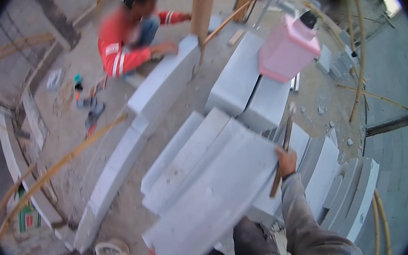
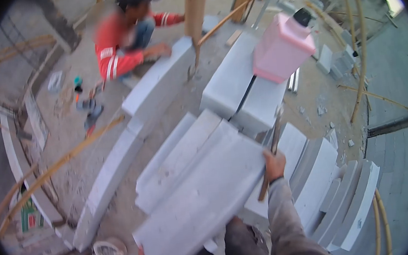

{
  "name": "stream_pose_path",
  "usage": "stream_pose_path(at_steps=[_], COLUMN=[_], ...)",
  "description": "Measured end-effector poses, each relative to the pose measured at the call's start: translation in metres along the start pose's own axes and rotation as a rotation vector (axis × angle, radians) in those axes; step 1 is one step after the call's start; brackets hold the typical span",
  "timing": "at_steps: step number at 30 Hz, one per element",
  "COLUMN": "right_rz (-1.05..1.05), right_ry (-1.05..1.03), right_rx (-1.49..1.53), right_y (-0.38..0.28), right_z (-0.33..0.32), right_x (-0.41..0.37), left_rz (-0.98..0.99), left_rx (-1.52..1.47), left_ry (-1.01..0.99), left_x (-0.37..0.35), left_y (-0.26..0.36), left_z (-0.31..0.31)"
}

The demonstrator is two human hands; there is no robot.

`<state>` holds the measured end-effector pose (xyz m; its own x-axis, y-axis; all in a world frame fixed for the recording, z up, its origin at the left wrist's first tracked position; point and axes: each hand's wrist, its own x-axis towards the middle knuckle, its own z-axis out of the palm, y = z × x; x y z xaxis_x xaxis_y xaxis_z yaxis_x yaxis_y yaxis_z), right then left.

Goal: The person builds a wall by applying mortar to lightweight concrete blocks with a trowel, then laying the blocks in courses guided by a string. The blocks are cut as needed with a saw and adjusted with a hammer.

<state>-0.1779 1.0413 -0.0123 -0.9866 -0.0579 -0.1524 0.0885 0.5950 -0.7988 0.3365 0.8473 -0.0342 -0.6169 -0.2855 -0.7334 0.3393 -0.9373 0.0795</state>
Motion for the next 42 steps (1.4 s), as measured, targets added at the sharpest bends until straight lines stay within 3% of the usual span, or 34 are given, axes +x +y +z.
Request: stream_pose_path(at_steps=[1,2,4,9,12,17,19,21,23,24,27,29,37,39,41,42], right_rz=[0.035,0.042,0.032,0.109,0.203,0.111,-0.112,-0.146,0.068,0.080,0.142,0.351,0.269,0.222,0.025,0.141], right_ry=[-0.032,-0.035,-0.066,-0.205,-0.218,-0.126,-0.133,-0.270,-0.474,-0.500,-0.707,-0.794,-0.831,-0.773,-0.736,-0.773], right_rx=[0.150,0.253,0.416,0.516,0.509,0.268,0.125,0.254,0.297,0.176,0.141,0.163,-0.003,-0.035,-0.028,-0.035], right_y=[-0.027,-0.026,-0.011,0.030,0.049,0.033,0.021,-0.008,-0.016,-0.020,-0.004,-0.010,-0.008,-0.006,0.020,0.011], right_z=[0.014,0.034,0.084,0.168,0.173,0.167,0.151,0.137,0.121,0.118,0.121,0.132,0.163,0.171,0.190,0.189], right_x=[-0.004,-0.001,0.030,0.059,0.048,0.026,-0.006,-0.060,-0.109,-0.131,-0.178,-0.197,-0.203,-0.201,-0.195,-0.193], left_rz=[0.177,0.141,0.467,0.556,0.643,0.583,0.567,0.526,0.433,0.346,0.301,0.337,0.404,0.504,0.636,0.689], left_rx=[0.264,0.324,0.186,0.144,0.154,0.049,-0.019,-0.032,-0.065,-0.090,-0.115,-0.107,-0.105,-0.003,0.380,0.545], left_ry=[0.013,0.051,0.045,0.043,0.070,0.134,0.143,0.117,0.072,0.021,0.001,-0.034,0.018,-0.009,-0.006,0.009], left_x=[0.004,0.007,0.048,0.105,0.126,0.145,0.140,0.147,0.158,0.164,0.171,0.163,0.142,0.147,0.153,0.154], left_y=[-0.001,0.013,0.022,0.075,0.092,0.089,0.086,0.094,0.102,0.104,0.106,0.105,0.089,0.087,0.085,0.081], left_z=[0.006,0.019,0.018,-0.002,-0.017,-0.057,-0.064,-0.059,-0.077,-0.088,-0.098,-0.069,-0.061,-0.085,-0.099,-0.093])
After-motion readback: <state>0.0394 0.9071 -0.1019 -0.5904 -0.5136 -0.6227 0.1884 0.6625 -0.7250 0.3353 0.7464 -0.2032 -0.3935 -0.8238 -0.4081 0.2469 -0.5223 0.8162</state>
